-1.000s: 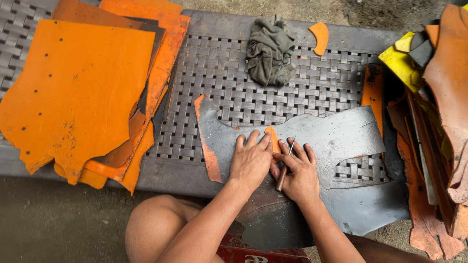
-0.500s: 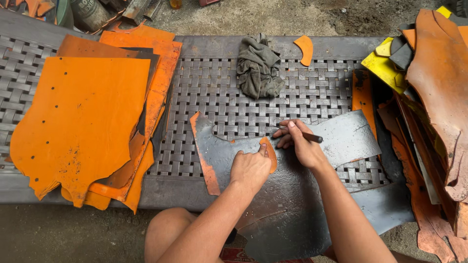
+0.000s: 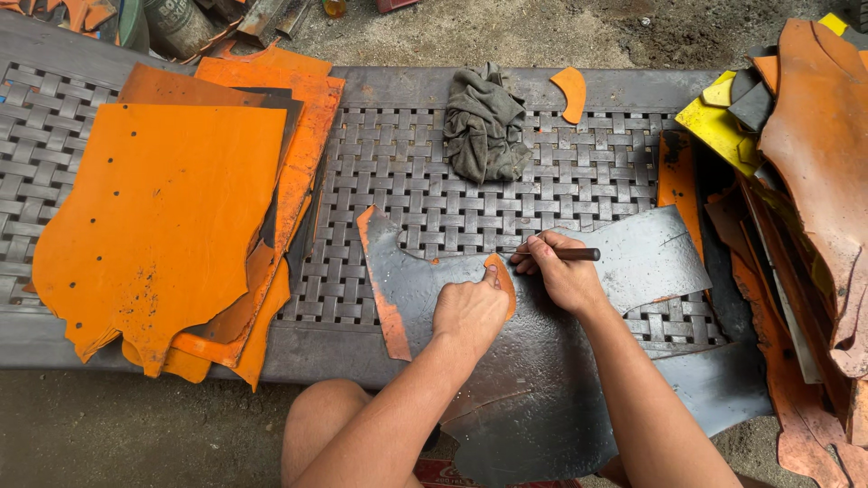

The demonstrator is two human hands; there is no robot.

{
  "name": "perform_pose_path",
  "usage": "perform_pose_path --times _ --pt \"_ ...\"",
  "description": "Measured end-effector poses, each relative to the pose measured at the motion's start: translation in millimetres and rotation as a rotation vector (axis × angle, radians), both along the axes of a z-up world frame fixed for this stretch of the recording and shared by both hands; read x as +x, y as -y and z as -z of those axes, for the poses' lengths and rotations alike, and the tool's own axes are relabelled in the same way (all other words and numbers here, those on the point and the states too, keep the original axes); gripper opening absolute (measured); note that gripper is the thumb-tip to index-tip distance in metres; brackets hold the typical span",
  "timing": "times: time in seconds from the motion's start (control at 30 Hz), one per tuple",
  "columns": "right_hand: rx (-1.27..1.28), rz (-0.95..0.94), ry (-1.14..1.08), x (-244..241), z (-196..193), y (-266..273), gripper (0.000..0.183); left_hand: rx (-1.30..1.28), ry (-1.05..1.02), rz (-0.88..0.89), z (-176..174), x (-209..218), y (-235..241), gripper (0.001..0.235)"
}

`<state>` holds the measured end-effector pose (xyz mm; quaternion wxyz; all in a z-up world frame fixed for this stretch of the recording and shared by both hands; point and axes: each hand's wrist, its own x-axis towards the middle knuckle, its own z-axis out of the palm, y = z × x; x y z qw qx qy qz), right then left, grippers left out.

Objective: The person wipes a dark leather piece with a cloth, then uses a small knife to cut a small orange leather piece placed on top of the dark leather. The person repeatedly positions and cuts the orange leather piece while seated on the ground.

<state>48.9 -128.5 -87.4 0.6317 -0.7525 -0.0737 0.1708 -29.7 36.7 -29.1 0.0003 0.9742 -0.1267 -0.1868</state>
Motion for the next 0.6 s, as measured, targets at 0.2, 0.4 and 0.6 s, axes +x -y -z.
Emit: perform_pose_path --times 0.2,0.4,0.6 --pt "0.031 0.026 0.006 -4 -1 -1 0.036 0.000 0.004 -0.004 -3 0 -1 0.024" --pt "-0.081 -0.027 0.040 -13 -19 -4 0.034 0.007 -0.026 0.014 -9 1 -1 0.021" --pt "-0.504 -0.022 0.044 -50 -62 -7 0.031 0.005 -0.044 0.018 -13 3 -2 0.017"
